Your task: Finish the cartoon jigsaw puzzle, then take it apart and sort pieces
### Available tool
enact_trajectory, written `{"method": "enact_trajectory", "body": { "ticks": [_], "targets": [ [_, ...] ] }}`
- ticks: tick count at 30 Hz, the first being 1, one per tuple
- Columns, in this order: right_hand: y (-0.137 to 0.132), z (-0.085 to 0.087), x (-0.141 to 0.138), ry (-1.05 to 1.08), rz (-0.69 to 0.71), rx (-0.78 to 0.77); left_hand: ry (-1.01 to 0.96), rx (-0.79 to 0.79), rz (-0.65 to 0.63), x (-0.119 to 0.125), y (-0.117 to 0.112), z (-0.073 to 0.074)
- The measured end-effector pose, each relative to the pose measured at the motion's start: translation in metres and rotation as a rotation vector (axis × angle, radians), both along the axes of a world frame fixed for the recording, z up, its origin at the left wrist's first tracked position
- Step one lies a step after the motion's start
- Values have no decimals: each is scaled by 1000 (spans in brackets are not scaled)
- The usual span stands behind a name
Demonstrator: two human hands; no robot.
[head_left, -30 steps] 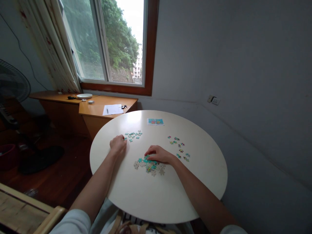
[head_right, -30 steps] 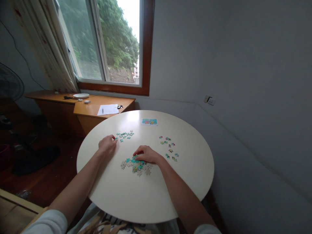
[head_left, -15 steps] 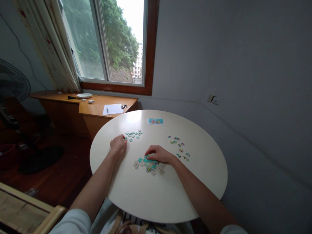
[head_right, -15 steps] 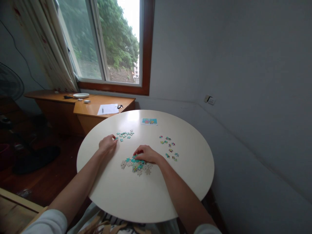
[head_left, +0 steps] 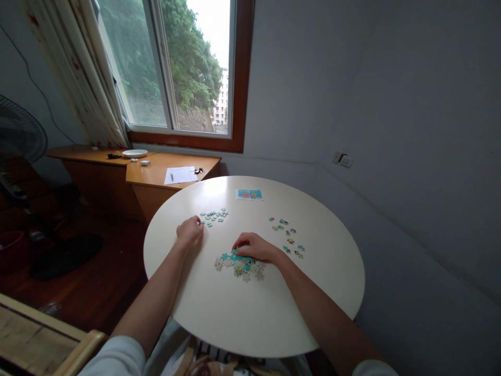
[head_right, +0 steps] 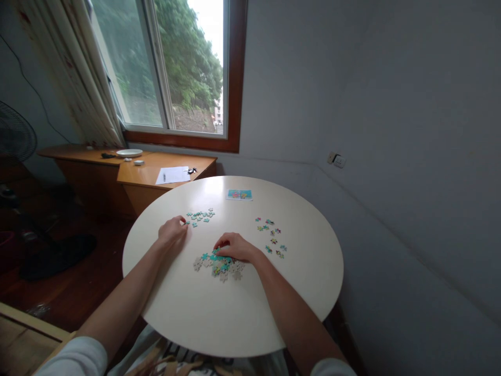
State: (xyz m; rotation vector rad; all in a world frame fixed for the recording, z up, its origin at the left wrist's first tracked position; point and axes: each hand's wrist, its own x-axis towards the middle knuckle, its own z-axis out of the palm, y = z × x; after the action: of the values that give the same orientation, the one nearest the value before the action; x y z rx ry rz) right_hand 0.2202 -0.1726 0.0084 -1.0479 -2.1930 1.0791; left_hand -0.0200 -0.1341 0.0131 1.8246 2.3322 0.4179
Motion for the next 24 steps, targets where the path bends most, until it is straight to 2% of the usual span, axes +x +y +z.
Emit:
{"method": "enact_trajectory", "body": {
  "ticks": [10,24],
  "targets": [
    [1,-1,0,7,10,3,-13,9,-10,-2,2,-3],
    [1,-2,0,13,15,10,-27,-40,-8,-1,1,2]
  ]
}}
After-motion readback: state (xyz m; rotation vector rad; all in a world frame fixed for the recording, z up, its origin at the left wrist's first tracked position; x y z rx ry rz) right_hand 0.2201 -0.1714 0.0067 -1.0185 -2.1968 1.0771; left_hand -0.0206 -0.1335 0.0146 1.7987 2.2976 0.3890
